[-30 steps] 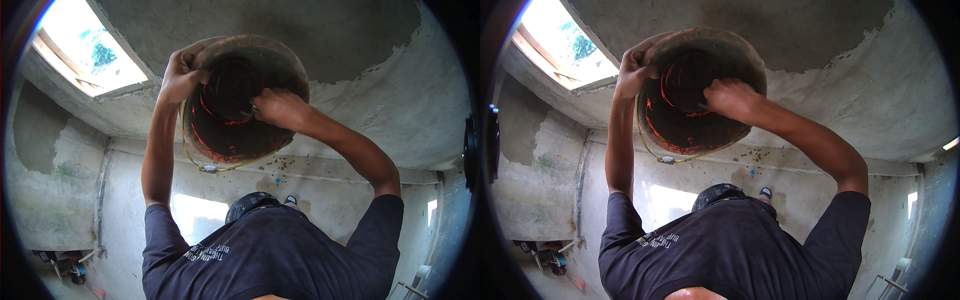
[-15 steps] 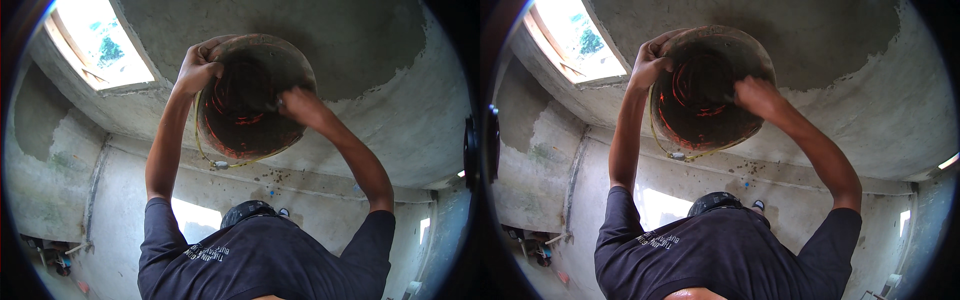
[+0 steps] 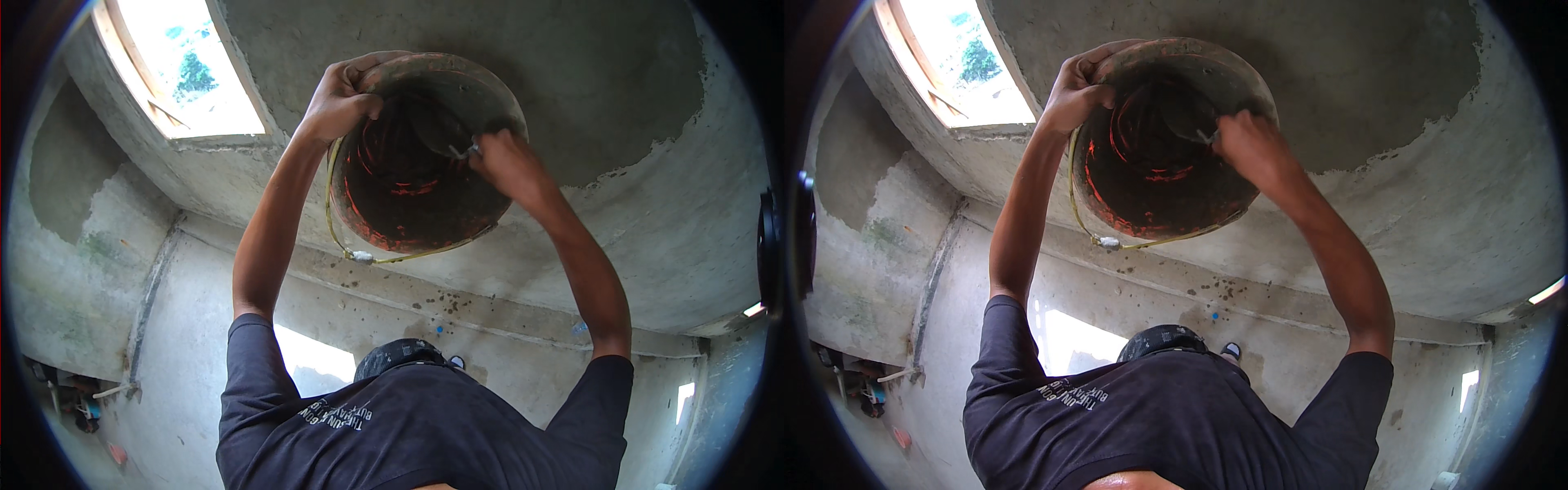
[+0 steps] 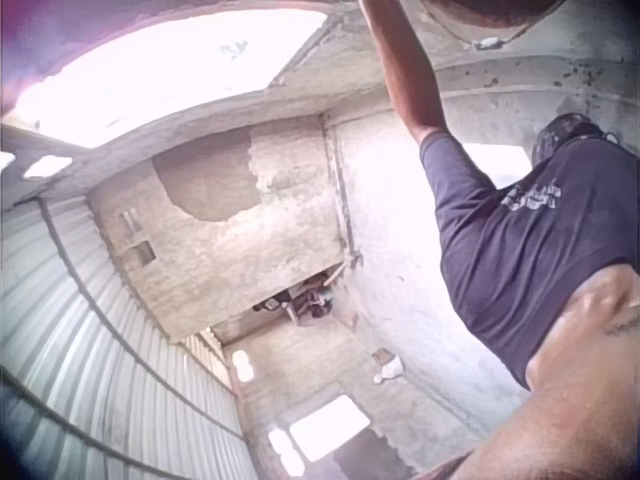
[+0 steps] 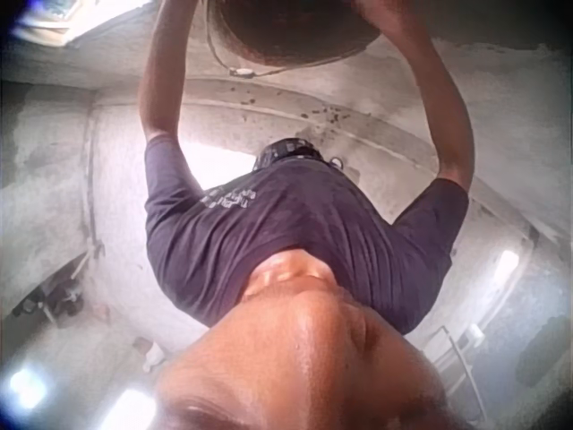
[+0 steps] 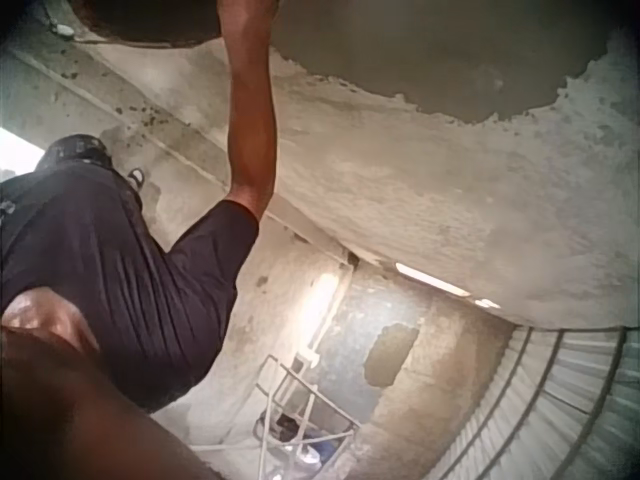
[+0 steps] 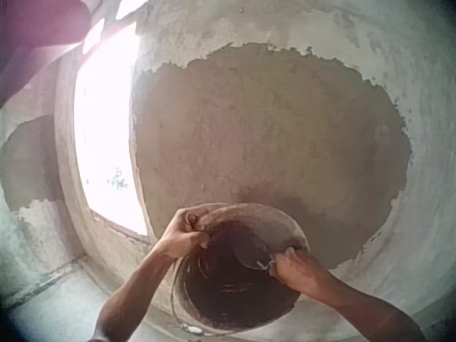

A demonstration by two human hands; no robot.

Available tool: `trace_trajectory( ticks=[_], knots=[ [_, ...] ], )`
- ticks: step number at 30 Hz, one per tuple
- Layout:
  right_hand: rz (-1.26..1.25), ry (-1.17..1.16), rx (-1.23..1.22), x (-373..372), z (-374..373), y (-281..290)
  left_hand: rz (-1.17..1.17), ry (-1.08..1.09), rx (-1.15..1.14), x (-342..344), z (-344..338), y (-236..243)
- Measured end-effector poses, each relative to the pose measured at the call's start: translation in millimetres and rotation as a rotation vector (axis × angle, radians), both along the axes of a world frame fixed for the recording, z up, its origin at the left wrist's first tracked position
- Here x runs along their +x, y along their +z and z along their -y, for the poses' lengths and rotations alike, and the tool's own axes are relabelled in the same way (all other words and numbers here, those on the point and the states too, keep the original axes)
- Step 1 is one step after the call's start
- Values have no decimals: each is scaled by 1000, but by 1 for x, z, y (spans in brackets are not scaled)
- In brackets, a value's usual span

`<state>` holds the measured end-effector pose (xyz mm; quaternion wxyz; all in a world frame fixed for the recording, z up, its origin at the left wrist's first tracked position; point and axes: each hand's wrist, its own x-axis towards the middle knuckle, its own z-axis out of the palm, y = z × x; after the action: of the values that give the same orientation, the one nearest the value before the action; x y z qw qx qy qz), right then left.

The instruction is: The person applies plaster mix from a bucket onto a concrete wall using a trowel.

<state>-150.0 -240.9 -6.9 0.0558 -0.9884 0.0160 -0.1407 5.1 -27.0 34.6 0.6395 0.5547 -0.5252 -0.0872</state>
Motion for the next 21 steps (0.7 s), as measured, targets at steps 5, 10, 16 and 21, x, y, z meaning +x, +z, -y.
trace_trajectory(
  ticks=[5, 10, 16, 21],
  knots=[
    [-142, 125, -7, -12, -12, -23, -25, 67, -23, -2, -1, 4],
    [-158, 13, 68, -15, -16, 29, 81, 117, 22, 6, -5, 5],
    [-47, 11, -17, 9, -6, 20, 57, 57, -8, 4, 2, 14],
    [-156, 107, -46, -4, -12, -11, 68, 67, 0, 2, -3, 11]
  ],
)
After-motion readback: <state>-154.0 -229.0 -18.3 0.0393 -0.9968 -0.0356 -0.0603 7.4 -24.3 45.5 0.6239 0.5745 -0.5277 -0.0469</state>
